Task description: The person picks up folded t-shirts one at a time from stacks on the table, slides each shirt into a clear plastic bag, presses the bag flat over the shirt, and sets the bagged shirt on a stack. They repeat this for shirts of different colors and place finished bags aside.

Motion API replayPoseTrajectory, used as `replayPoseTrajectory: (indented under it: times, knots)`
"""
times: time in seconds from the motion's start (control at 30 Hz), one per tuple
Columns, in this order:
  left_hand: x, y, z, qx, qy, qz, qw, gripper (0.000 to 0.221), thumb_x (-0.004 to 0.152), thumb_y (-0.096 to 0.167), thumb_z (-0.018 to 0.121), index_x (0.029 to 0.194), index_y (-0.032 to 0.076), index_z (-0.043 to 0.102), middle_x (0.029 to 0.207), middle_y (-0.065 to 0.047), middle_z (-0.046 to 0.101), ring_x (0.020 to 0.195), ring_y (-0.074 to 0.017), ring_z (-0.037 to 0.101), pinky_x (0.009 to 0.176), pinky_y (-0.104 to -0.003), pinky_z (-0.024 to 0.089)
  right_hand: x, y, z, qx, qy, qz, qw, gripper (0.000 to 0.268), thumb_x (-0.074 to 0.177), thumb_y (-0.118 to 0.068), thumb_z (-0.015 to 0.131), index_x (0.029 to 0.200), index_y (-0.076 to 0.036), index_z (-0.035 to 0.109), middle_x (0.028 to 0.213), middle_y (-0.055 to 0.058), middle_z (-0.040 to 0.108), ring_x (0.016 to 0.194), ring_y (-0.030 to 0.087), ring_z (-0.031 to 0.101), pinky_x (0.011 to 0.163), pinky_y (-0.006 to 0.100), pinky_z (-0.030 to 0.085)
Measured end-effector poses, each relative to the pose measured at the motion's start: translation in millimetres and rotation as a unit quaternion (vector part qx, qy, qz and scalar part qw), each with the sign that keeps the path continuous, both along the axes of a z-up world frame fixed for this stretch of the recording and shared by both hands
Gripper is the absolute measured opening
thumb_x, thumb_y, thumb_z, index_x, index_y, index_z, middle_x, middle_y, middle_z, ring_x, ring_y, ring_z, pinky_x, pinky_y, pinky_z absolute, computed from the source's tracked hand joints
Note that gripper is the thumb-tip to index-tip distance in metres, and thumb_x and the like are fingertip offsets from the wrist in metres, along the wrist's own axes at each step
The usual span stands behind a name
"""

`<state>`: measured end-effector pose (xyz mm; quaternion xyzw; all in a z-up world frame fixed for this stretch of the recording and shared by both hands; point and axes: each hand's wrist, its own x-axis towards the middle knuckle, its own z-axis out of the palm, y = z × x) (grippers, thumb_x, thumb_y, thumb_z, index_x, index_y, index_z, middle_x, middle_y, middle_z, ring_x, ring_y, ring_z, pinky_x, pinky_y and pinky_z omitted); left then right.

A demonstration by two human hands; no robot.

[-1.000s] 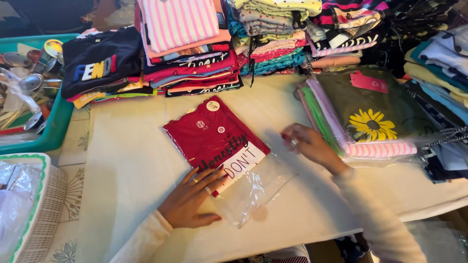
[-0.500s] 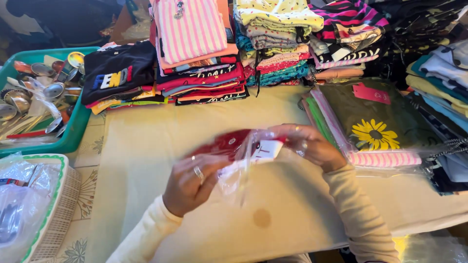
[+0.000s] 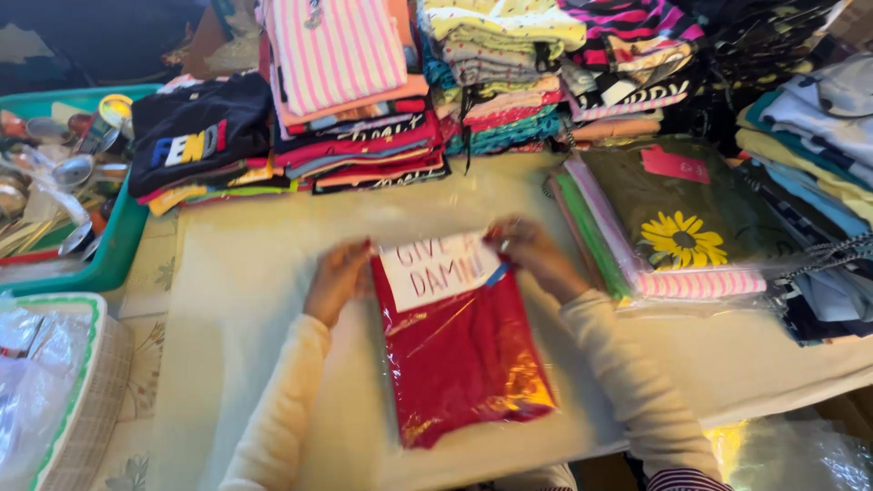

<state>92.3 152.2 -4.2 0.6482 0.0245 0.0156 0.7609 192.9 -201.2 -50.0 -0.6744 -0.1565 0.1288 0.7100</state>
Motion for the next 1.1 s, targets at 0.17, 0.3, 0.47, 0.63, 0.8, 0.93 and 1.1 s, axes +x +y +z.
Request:
replayPoseTrajectory:
  times: [0.17,0.3,0.47,0.63,0.8,0.93,1.1]
  knots:
    - [22.1,3.9,-47.8,0.056,0.127,0.001,0.990,0.056,0.087,0.038,0.074,0.133,0.011,0.056,0.093,-0.006,0.070,0.075,-0.0160,0.068,0.061,-0.030,0.057,-3.8,13.0,33.9,-0.126,0.135,-0.033,0.982,0.027,0.093,-0.034,0.066,0.110,-0.014,0.073,0.092,0.000,0.070,0.078,0.012,0.064,0.069,0.030,0.054]
    - [25.4,-7.6,-47.8,0.138,0.097,0.044,0.985,0.059,0.082,0.033,0.080,0.130,0.009,0.056,0.095,-0.003,0.071,0.076,-0.0110,0.069,0.059,-0.027,0.057,4.0,12.3,19.3,-0.148,0.143,-0.037,0.978,0.024,0.095,-0.035,0.070,0.104,-0.013,0.073,0.087,0.000,0.067,0.073,0.011,0.062,0.068,0.030,0.053]
    - [29.8,-3.2,-65.7,0.048,0.083,0.019,0.995,0.038,0.090,0.032,0.080,0.111,0.003,0.068,0.093,-0.002,0.072,0.076,-0.0078,0.064,0.062,-0.025,0.049,6.5,4.2,11.8,-0.042,0.144,-0.008,0.989,0.014,0.097,-0.028,0.068,0.102,-0.015,0.068,0.090,-0.003,0.070,0.075,0.009,0.064,0.071,0.027,0.054]
    - [24.1,-8.6,-41.6,-0.015,0.105,-0.009,0.994,0.029,0.092,0.031,0.074,0.110,0.008,0.067,0.091,0.000,0.073,0.070,-0.0089,0.067,0.063,-0.024,0.055,-8.3,13.7,36.3,-0.034,0.174,-0.015,0.984,0.015,0.097,-0.025,0.063,0.106,-0.016,0.072,0.093,-0.003,0.074,0.074,0.008,0.067,0.071,0.026,0.056]
    - [33.6,-5.4,-59.3,-0.016,0.128,0.053,0.990,0.025,0.090,0.019,0.075,0.113,0.008,0.075,0.093,-0.004,0.073,0.067,-0.0095,0.063,0.060,-0.024,0.049,-4.5,13.8,22.4,-0.037,0.120,-0.045,0.991,0.014,0.096,-0.014,0.065,0.109,-0.014,0.072,0.095,-0.005,0.073,0.072,0.005,0.065,0.063,0.025,0.053]
    - [22.5,-11.0,-31.1,-0.041,0.083,0.056,0.994,0.018,0.092,0.011,0.072,0.110,0.009,0.073,0.093,-0.007,0.072,0.064,-0.0088,0.062,0.057,-0.025,0.048,-2.6,10.6,14.6,0.008,0.106,-0.039,0.994,0.015,0.098,-0.010,0.064,0.110,-0.013,0.072,0.095,-0.005,0.073,0.073,0.006,0.064,0.061,0.024,0.051]
    - [26.5,-0.1,-46.8,-0.137,0.008,0.004,0.990,0.008,0.095,0.003,0.061,0.096,0.008,0.067,0.098,0.000,0.070,0.080,-0.0091,0.066,0.064,-0.027,0.055,19.2,-9.7,-23.5,0.163,0.108,0.011,0.981,0.014,0.101,-0.009,0.056,0.099,-0.007,0.070,0.098,0.007,0.076,0.085,0.016,0.072,0.076,0.032,0.059]
